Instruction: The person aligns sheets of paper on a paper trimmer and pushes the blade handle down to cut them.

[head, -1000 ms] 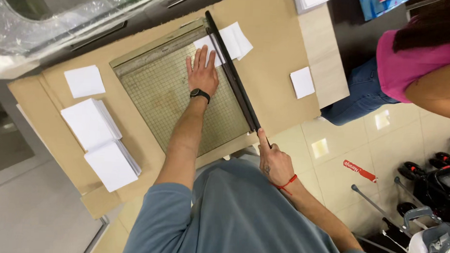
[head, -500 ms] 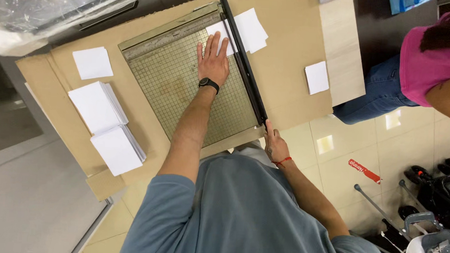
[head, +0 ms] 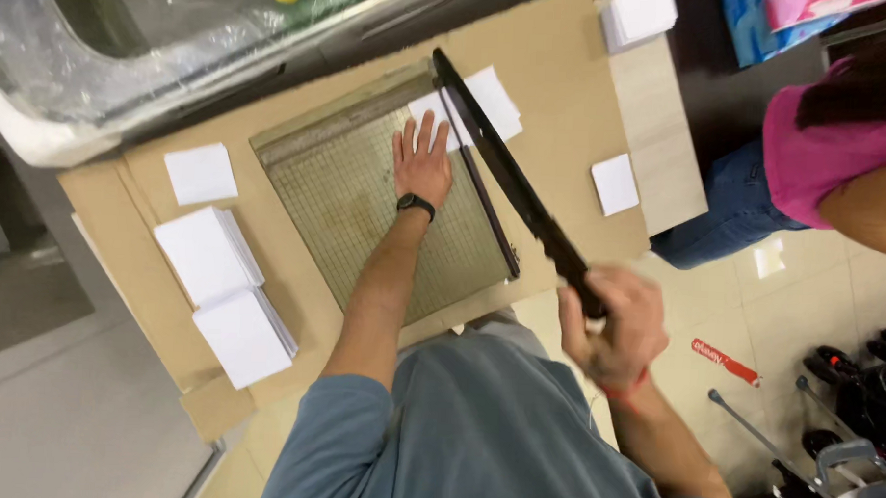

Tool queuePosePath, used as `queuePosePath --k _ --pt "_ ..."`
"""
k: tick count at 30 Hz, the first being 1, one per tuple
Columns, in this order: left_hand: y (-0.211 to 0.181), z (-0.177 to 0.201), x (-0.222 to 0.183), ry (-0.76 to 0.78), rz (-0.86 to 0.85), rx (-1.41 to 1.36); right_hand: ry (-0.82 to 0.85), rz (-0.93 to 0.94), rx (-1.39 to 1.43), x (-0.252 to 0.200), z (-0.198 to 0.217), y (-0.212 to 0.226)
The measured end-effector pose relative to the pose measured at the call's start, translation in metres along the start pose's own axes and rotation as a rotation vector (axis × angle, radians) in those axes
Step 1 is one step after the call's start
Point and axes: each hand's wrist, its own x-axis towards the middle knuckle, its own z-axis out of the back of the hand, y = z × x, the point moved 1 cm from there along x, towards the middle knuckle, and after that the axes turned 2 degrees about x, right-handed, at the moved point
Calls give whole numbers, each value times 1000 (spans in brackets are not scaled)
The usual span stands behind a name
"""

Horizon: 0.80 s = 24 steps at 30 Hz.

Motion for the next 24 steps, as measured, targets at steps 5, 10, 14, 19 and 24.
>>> queuePosePath --k 5,10,14,19,24 --pt "-1 2 -6 9 5 47 -214 62 17 167 -53 -24" --pt "-1 10 2 -88 -14 33 -226 280 297 337 -123 -54" --pt "-6 47 0 -187 110 21 -39 284 174 434 -184 -92" --pt "-6 62 5 -218 143 -89 128 161 -7 504 -220 -100" --pt "-3 50 -4 -231 160 -133 279 75 -104 522 -232 -103"
